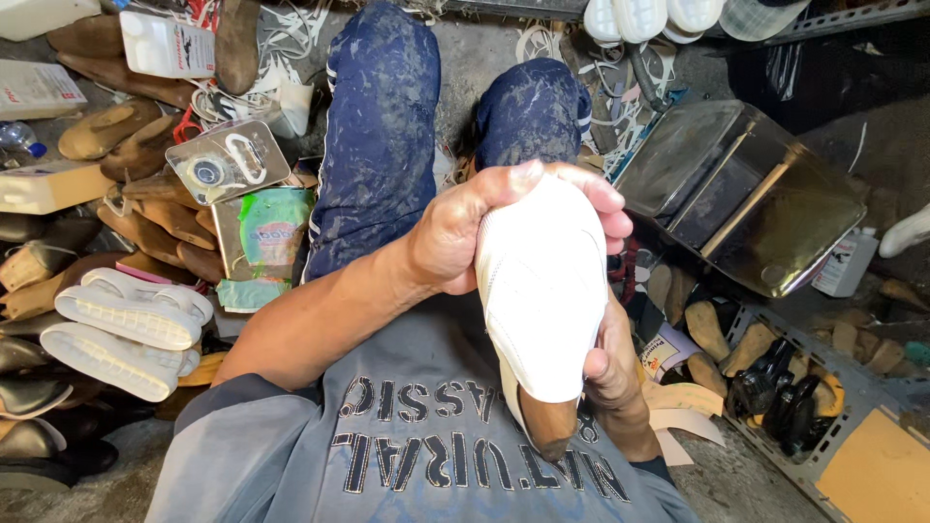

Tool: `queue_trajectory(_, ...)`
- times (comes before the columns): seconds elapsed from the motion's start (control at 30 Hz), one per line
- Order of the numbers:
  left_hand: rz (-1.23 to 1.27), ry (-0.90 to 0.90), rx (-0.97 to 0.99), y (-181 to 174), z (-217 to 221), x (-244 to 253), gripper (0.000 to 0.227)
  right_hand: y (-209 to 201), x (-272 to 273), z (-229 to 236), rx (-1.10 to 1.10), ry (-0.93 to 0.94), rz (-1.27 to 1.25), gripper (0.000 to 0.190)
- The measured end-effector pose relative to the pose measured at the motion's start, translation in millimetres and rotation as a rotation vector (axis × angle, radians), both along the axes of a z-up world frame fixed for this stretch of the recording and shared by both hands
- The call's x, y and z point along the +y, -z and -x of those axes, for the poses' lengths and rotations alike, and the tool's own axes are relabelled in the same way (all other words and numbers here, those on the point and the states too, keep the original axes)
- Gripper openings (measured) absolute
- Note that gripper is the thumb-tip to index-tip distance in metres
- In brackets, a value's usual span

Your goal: The person constructs a white leather shoe by stretching the upper over a wooden shoe last using pliers, hammering the leather to secure it, and applying adhesive to the edges by hand.

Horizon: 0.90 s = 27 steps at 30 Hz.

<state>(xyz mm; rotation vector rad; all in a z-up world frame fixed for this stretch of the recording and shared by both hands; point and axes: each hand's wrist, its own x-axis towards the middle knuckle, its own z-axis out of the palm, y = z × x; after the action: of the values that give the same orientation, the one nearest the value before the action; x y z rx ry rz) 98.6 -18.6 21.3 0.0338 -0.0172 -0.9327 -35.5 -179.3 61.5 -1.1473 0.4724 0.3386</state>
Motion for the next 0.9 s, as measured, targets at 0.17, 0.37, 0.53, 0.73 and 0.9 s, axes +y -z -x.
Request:
queue_trajectory(0.17,0.000,-0.031,-0.004,-1.4,0.1,1.3,0.054,1.9,-0.2,1.9,0.016,0.003,0.037,0.133)
queue_trajectory(0.37,-0.005,0.009,0.033,-5.6,-1.7,1.4,0.066,21.0,-2.7,6.2,-0.053,0.048,-0.046,0.123)
queue_trajectory(0.53,-0.747,-0.313,-0.599,-10.3,-1.4,5.8,0.097,40.3,8.9,-28.0,-0.275,0.177,0.323,0.083)
queue_trajectory(0.73,-1.085,0.050,-0.995,48.3,-45.2,46.2,0.099,42.0,-33.9,-62.9,-0.431,-0.275,0.988,0.033)
queue_trajectory(0.9,-1.186,0.418,-1.379,44.0,-60.4,31.0,0.104,33.1,-83.5,-147.7,-0.553,-0.178,1.145,0.023)
